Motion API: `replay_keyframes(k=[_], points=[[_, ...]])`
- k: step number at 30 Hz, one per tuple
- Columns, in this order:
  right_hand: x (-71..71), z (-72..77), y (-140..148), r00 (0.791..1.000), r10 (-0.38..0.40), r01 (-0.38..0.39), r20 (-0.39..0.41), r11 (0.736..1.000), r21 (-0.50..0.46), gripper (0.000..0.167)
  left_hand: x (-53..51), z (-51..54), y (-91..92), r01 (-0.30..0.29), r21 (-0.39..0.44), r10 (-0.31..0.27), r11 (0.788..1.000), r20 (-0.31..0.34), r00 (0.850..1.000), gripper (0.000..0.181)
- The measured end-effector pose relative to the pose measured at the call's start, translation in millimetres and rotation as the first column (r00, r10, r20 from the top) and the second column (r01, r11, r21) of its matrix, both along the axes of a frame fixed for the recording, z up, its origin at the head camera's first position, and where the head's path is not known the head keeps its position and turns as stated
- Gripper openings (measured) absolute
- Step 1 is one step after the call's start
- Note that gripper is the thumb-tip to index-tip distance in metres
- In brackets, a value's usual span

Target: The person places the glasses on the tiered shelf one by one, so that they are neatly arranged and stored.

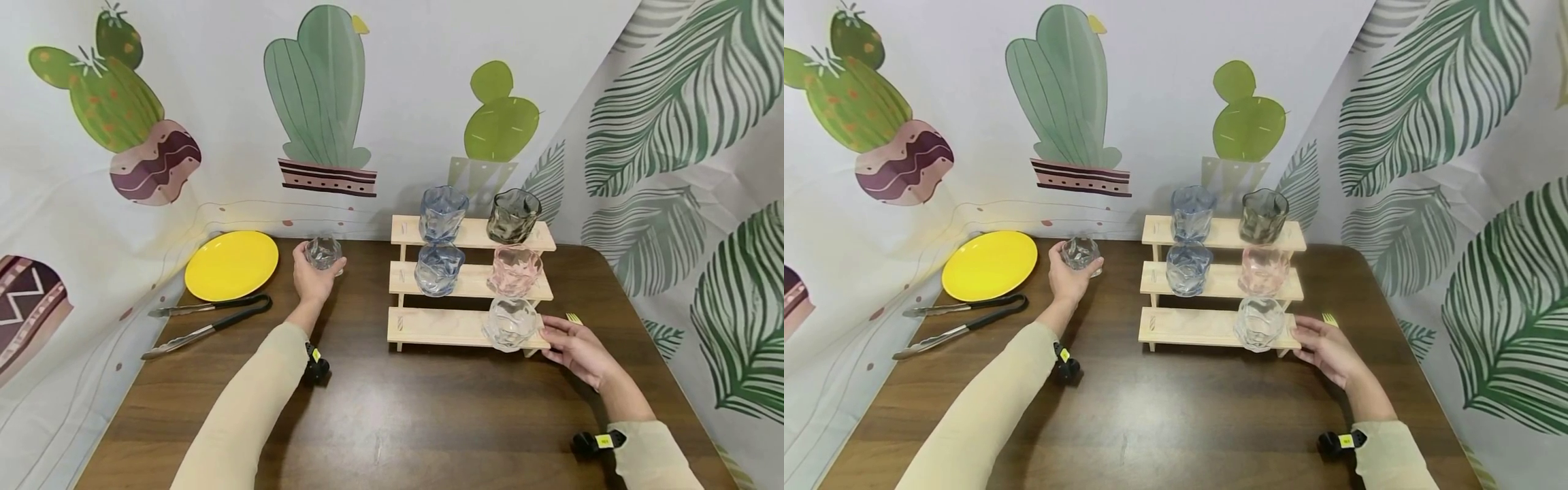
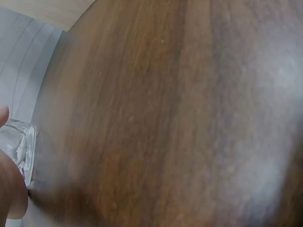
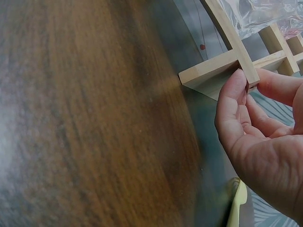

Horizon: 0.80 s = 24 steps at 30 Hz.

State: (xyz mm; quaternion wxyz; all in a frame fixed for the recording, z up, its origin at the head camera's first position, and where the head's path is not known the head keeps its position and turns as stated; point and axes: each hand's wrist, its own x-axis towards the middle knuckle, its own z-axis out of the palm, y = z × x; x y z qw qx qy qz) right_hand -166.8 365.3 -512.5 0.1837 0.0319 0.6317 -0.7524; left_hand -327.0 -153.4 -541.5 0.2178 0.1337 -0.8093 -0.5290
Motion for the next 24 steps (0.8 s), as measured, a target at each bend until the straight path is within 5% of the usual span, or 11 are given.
replay_keyframes(k=[11,18,24], points=[[0.0,0.0,-1,1.0,-0.006,0.006,-0.002,1.0,0.019,0.023,5.9,6.4,-5.2,-0.029,-0.021,0.03,0.999,0.042,0.999,0.087],[0.6,1.0,0,1.0,-0.012,0.012,0.007,1.0,0.023,0.023,16.6,14.8,-7.4,0.032,-0.035,-0.032,0.999,0.004,0.999,0.088],[0.1,-0.7,0,1.0,-0.012,0.012,0.011,1.0,0.018,0.024,36.3,24.2,-5.4,0.12,-0.038,-0.122,0.992,-0.051,0.991,0.087]])
